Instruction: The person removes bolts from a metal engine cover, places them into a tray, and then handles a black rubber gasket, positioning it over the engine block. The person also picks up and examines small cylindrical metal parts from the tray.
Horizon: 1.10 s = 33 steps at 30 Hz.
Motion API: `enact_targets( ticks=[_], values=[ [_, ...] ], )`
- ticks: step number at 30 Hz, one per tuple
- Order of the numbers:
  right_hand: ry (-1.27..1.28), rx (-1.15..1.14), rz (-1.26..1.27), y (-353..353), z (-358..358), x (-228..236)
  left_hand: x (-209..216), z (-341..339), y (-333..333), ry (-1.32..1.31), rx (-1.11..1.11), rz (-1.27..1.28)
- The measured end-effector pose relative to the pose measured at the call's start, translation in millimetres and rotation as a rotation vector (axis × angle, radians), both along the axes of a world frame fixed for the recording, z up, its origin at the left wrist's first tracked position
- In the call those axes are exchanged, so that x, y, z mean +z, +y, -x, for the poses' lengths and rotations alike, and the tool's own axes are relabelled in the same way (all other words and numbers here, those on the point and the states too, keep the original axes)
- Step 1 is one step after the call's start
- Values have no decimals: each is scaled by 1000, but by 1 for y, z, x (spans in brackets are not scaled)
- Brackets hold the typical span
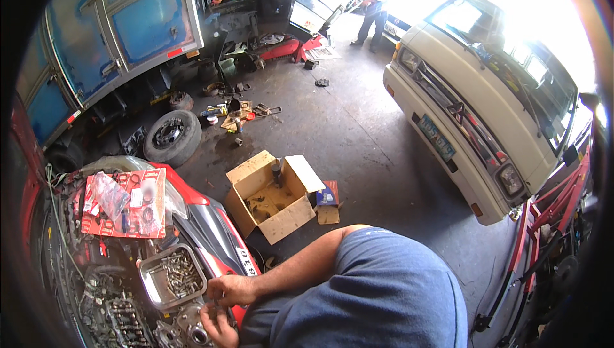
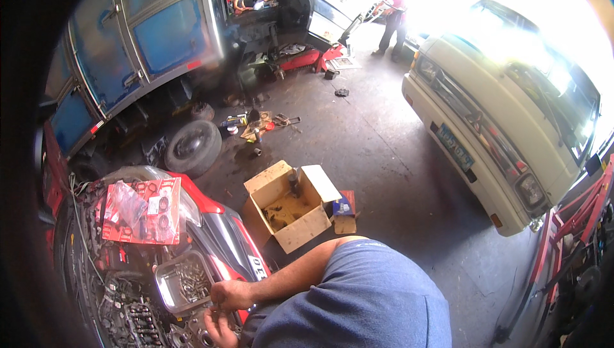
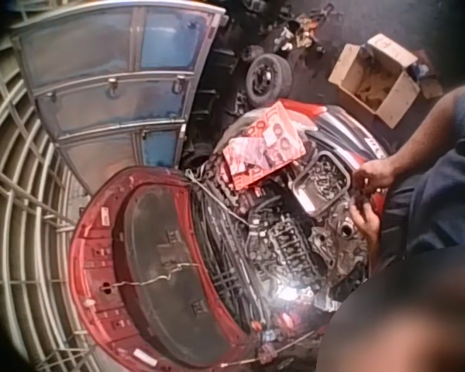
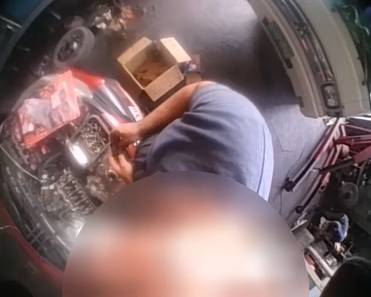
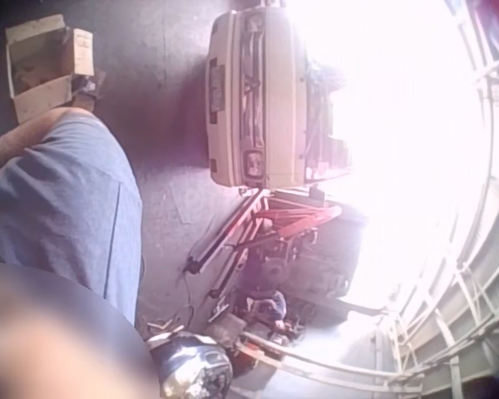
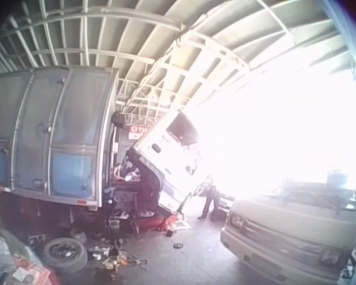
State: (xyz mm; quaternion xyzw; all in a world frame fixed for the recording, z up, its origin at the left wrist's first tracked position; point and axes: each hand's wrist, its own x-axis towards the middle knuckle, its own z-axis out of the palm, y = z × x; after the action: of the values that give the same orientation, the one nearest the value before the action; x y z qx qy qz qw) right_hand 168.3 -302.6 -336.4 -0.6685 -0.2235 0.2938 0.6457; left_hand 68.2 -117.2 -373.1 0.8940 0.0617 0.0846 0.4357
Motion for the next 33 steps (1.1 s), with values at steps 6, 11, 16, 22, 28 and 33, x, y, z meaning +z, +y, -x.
enact_targets(
  ticks=[6,11,16,22,28,33],
  values=[
    [-95,63,-52,-7,-1,10,26,-6,-23,-79,10,211],
    [95,85,-66,2,-1,-2,29,-3,-27,-47,47,234],
    [128,106,-113,6,0,-14,21,1,-20,-14,64,167],
    [159,93,-197,3,1,-16,15,-7,-17,20,54,175],
    [272,146,-63,-8,-1,-5,42,-20,-30,2,121,226],
    [200,195,-53,-19,-5,2,60,-32,-45,-59,40,138]
  ],
)
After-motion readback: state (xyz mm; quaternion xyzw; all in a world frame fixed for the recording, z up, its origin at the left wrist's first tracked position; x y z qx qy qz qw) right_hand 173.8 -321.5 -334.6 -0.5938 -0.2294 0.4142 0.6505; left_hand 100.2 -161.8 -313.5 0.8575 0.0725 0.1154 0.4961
